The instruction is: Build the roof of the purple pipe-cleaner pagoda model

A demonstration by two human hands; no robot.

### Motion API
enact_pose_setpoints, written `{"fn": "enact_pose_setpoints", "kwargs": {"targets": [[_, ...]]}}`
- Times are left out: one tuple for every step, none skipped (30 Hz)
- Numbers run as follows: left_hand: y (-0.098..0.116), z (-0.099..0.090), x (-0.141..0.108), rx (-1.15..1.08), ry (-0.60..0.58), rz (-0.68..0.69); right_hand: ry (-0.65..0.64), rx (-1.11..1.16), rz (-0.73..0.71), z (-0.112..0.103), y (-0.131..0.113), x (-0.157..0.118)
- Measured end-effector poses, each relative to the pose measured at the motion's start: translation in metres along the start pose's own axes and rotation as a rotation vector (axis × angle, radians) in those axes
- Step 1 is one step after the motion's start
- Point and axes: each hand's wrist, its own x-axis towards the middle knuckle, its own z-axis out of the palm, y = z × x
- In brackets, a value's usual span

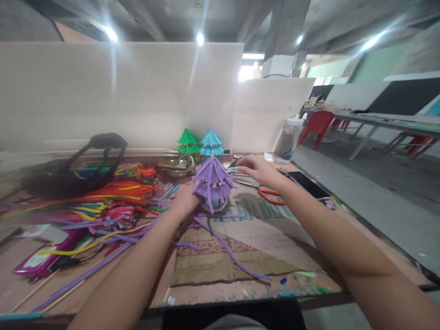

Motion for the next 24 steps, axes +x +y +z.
{"fn": "enact_pose_setpoints", "kwargs": {"targets": [[-0.001, 0.000, 0.000, 0.007, -0.013, 0.004, -0.017, -0.058, 0.031, -0.005, 0.011, -0.008], [-0.002, -0.001, 0.000, 0.011, -0.022, 0.001, -0.030, -0.122, 0.065, -0.010, 0.022, -0.016], [-0.003, -0.001, -0.001, 0.013, -0.025, -0.007, -0.039, -0.182, 0.109, -0.014, 0.033, -0.024], [-0.003, -0.002, -0.001, 0.017, -0.025, -0.012, -0.062, -0.239, 0.142, -0.019, 0.044, -0.033], [-0.003, -0.004, -0.002, 0.028, -0.022, -0.017, -0.095, -0.292, 0.191, -0.023, 0.054, -0.042], [-0.003, -0.005, -0.003, 0.044, -0.020, -0.026, -0.146, -0.330, 0.239, -0.026, 0.062, -0.050], [-0.002, -0.007, -0.004, 0.064, -0.013, -0.037, -0.222, -0.352, 0.263, -0.029, 0.070, -0.057], [-0.001, -0.008, -0.005, 0.083, 0.002, -0.047, -0.297, -0.364, 0.260, -0.030, 0.076, -0.063], [0.000, -0.009, -0.005, 0.095, 0.024, -0.053, -0.349, -0.379, 0.238, -0.031, 0.080, -0.068], [0.002, -0.009, -0.005, 0.102, 0.050, -0.050, -0.387, -0.397, 0.215, -0.031, 0.083, -0.071], [0.003, -0.009, -0.005, 0.104, 0.079, -0.042, -0.413, -0.422, 0.192, -0.029, 0.085, -0.073], [0.003, -0.009, -0.006, 0.103, 0.106, -0.033, -0.430, -0.448, 0.171, -0.027, 0.086, -0.074], [0.004, -0.009, -0.006, 0.105, 0.128, -0.024, -0.440, -0.476, 0.159, -0.025, 0.086, -0.074], [0.004, -0.008, -0.006, 0.111, 0.141, -0.021, -0.444, -0.501, 0.154, -0.022, 0.085, -0.074], [0.005, -0.008, -0.007, 0.120, 0.151, -0.019, -0.443, -0.520, 0.152, -0.020, 0.084, -0.073], [0.005, -0.008, -0.007, 0.133, 0.164, -0.018, -0.442, -0.529, 0.153, -0.018, 0.083, -0.073], [0.004, -0.008, -0.008, 0.150, 0.178, -0.013, -0.440, -0.531, 0.157, -0.017, 0.083, -0.072], [0.004, -0.009, -0.008, 0.170, 0.193, -0.006, -0.437, -0.524, 0.160, -0.016, 0.083, -0.072], [0.004, -0.010, -0.009, 0.192, 0.209, 0.001, -0.430, -0.512, 0.157, -0.017, 0.085, -0.072], [0.004, -0.011, -0.009, 0.211, 0.225, 0.009, -0.417, -0.497, 0.152, -0.018, 0.087, -0.073], [0.004, -0.012, -0.009, 0.226, 0.241, 0.017, -0.398, -0.485, 0.147, -0.020, 0.091, -0.073], [0.005, -0.014, -0.009, 0.238, 0.255, 0.026, -0.380, -0.478, 0.136, -0.023, 0.094, -0.073], [0.005, -0.015, -0.009, 0.248, 0.268, 0.036, -0.364, -0.480, 0.120, -0.025, 0.098, -0.074], [0.006, -0.016, -0.009, 0.256, 0.282, 0.047, -0.361, -0.488, 0.100, -0.026, 0.102, -0.074]]}}
